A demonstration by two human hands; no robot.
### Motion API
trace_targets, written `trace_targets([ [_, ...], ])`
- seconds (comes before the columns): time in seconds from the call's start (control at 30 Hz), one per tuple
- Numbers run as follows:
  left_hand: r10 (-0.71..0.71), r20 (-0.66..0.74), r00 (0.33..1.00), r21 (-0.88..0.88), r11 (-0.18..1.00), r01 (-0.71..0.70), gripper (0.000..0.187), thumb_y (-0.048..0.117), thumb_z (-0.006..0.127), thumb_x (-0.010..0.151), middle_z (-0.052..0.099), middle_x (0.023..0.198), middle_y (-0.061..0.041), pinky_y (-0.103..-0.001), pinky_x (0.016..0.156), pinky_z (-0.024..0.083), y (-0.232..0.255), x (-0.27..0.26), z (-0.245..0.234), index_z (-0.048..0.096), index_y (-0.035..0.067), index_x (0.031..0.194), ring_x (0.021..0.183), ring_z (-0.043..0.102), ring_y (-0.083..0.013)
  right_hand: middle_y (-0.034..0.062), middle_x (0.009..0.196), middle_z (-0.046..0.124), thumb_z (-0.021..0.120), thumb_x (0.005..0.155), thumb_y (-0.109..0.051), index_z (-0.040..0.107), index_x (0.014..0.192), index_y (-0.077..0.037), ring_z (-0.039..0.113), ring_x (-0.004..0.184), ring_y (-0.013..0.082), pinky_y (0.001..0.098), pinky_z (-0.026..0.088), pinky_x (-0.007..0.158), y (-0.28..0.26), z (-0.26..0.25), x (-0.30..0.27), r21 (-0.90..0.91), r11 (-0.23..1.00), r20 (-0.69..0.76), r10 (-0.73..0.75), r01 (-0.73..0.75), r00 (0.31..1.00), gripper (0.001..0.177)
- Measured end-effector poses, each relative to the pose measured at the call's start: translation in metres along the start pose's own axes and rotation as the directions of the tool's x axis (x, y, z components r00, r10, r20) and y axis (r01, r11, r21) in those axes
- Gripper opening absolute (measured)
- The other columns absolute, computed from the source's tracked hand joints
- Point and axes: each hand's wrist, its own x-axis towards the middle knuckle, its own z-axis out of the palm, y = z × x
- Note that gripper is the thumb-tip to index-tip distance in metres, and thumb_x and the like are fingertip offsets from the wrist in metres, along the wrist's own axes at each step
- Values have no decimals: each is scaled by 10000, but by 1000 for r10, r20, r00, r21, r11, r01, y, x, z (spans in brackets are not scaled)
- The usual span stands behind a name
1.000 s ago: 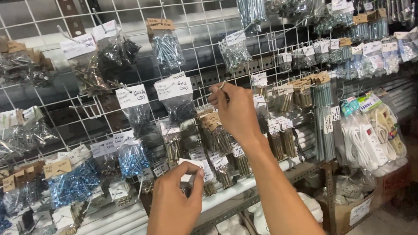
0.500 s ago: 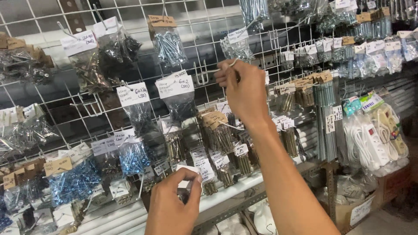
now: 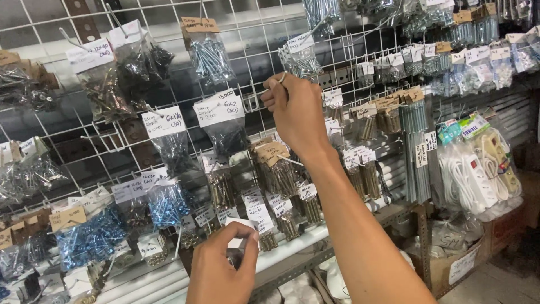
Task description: Organizing small bags of hardware by hanging them on a wire display rack in a storage area.
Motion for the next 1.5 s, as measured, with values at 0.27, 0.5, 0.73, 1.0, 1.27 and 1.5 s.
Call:
trace_targets([
  [0.27,7,22,1000,-62,998,-5,175,331,688,891,835,830,98,-257,677,568,-1,-2,4,785,203,821,684,712,-92,114,821,729,417,1040,-34,699,816,40,714,702,169,256,656,591,-7,-1,13,16,1000,10,-24,23,1000,368],
  [0.5,-7,43,999,-173,985,14,190,155,622,807,815,814,101,-251,531,421,16,-11,-8,797,226,828,430,553,-89,107,1004,791,510,1025,-40,642,1267,32,769,823,190,297,691,720,-18,-12,-25,-22,994,72,108,-107,992,284],
  [0.73,-166,175,970,-529,815,235,421,31,558,962,731,701,-145,-307,431,467,66,-22,-35,637,257,1308,435,554,-210,57,1190,796,592,935,-278,708,1226,-109,771,1074,200,385,626,938,-68,-47,-88,-3,941,149,334,-338,931,356],
  [1.0,-56,92,994,-677,728,103,516,57,551,948,781,986,-185,-329,378,535,68,-19,-33,375,228,1402,506,645,-249,10,876,839,776,849,-268,861,1059,-122,566,579,114,251,421,557,-71,-59,-130,55,777,419,552,-627,721,270],
  [1.27,-56,-18,998,-550,834,37,289,267,737,872,879,849,-27,-251,686,561,39,-6,-25,900,84,1025,753,738,-113,-4,752,664,729,942,-193,721,908,-79,594,678,98,249,502,634,-55,-46,-139,237,880,317,330,-411,889,119],
  [1.5,-343,90,935,-335,873,353,196,220,757,916,876,991,11,-229,547,412,101,14,-54,867,205,1078,634,579,-113,111,972,840,589,991,-122,691,999,-60,844,787,204,301,764,712,-74,-52,-102,109,828,248,513,-550,822,120],
])
